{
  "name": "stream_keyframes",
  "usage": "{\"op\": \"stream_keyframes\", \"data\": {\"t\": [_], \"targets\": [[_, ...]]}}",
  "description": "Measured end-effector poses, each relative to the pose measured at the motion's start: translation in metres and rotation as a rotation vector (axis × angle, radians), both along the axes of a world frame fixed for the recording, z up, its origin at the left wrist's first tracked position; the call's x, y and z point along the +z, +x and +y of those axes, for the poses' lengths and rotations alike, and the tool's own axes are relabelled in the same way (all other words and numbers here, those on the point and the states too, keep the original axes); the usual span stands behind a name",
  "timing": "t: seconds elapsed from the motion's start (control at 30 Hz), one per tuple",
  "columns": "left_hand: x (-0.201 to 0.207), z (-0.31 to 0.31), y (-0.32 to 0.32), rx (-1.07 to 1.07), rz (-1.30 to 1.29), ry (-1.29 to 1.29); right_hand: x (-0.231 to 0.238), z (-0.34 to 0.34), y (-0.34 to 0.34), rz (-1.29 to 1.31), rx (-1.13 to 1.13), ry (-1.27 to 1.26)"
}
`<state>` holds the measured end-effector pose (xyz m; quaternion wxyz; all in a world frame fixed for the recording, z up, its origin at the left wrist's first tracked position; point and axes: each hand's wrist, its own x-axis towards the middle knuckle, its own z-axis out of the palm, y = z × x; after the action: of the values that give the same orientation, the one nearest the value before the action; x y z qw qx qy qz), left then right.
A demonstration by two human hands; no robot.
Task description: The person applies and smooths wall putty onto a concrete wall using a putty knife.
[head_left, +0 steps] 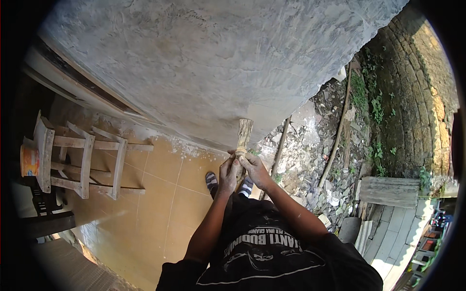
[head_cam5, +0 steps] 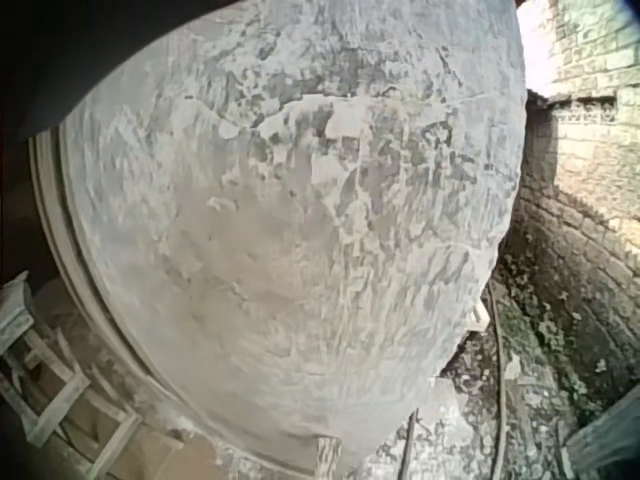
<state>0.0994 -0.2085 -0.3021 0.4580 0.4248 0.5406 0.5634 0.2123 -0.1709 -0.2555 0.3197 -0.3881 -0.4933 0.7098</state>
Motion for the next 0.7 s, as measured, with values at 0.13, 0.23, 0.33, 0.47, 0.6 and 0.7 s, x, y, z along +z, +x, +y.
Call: {"op": "stream_keyframes", "data": {"t": [0.13,0.23,0.33,0.47,0.6,0.7], "targets": [[-0.005,0.014,0.002,-0.002,-0.315,-0.088,-0.011,0.011,0.0,-0.023,-0.053,0.041],[-0.008,0.017,-0.004,-0.015,-0.284,-0.096,-0.013,0.016,-0.001,-0.047,0.0,-0.006],[0.008,0.024,-0.005,0.061,-0.103,0.067,-0.007,0.02,-0.005,-0.007,0.04,-0.048],[0.01,0.022,-0.016,0.001,-0.014,0.048,-0.008,0.021,-0.01,-0.019,-0.009,0.109],[0.003,0.028,-0.018,0.008,-0.038,0.081,-0.004,0.026,-0.012,0.011,0.045,0.053],[0.001,0.035,-0.021,0.003,-0.084,0.073,0.005,0.031,-0.018,0.036,-0.009,0.078]]}}
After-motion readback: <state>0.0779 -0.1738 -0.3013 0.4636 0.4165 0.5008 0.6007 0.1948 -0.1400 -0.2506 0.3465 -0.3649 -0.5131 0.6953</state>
